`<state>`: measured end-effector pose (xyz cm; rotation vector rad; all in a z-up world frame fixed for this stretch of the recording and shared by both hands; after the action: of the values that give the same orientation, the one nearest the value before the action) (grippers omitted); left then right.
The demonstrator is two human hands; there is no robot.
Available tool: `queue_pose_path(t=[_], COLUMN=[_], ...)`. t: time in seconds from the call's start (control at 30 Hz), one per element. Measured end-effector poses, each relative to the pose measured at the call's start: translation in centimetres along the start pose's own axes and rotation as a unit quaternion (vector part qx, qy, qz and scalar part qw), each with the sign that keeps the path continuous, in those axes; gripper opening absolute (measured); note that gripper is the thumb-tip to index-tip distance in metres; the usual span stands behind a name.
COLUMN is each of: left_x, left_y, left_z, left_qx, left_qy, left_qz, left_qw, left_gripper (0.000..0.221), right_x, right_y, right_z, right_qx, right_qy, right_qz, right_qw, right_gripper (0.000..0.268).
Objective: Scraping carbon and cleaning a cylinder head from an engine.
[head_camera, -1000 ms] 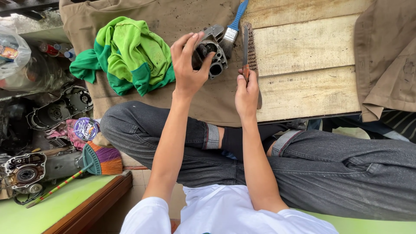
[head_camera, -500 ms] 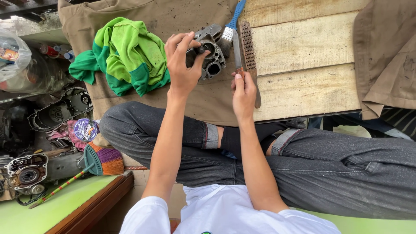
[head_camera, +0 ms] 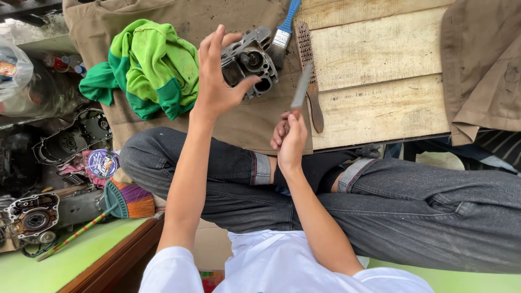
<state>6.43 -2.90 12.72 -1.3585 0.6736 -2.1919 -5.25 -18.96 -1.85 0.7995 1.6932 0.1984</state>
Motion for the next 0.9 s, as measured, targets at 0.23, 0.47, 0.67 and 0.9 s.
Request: queue_pose_path(t=[0.23,0.47,0.67,0.9], left_x=[-1.3,-1.8,0.4,-1.2], left_y=[0.6,0.1,-0.1,1.2], left_z=[-0.2,-0.5,0.0,-0.3], left_qx=[0.032,0.082,0.066,0.006], left_qy=[-0.012,-0.016,0.004,-0.005], left_qz=[0.038,-0.026,-0.011,-0.015], left_qw=[0.999,0.996,0.998,1.0], left_gripper=[0.073,0.074,0.071,0.068], right_x=[0.5,-2.1,-10.1,-12.6], right_y=[1.7,-0.4,1.8,3.9], right_z=[-3.0,-1.0,-0.9,-1.6], right_qx=[-0.06,-0.115,-0.151,-0.181], right_qy=[0.053,-0.075,-0.089,-0.278], right_qz=[-0.059,-0.327,-0.536,-0.55], right_qw=[0.995,0.935,0.826,0.767], right_gripper=[0.022,0.024,0.024,0.028])
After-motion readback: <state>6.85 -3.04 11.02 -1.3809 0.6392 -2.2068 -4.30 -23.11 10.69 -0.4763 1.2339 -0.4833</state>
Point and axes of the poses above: each hand's wrist, its own z-axis towards the middle knuckle, its own y-axis out of the palm, x = y × z, the point moved 8 cm from there along z, towards the middle knuckle, and after that the axes turned 15 degrees about -y, right-handed, at the moved point
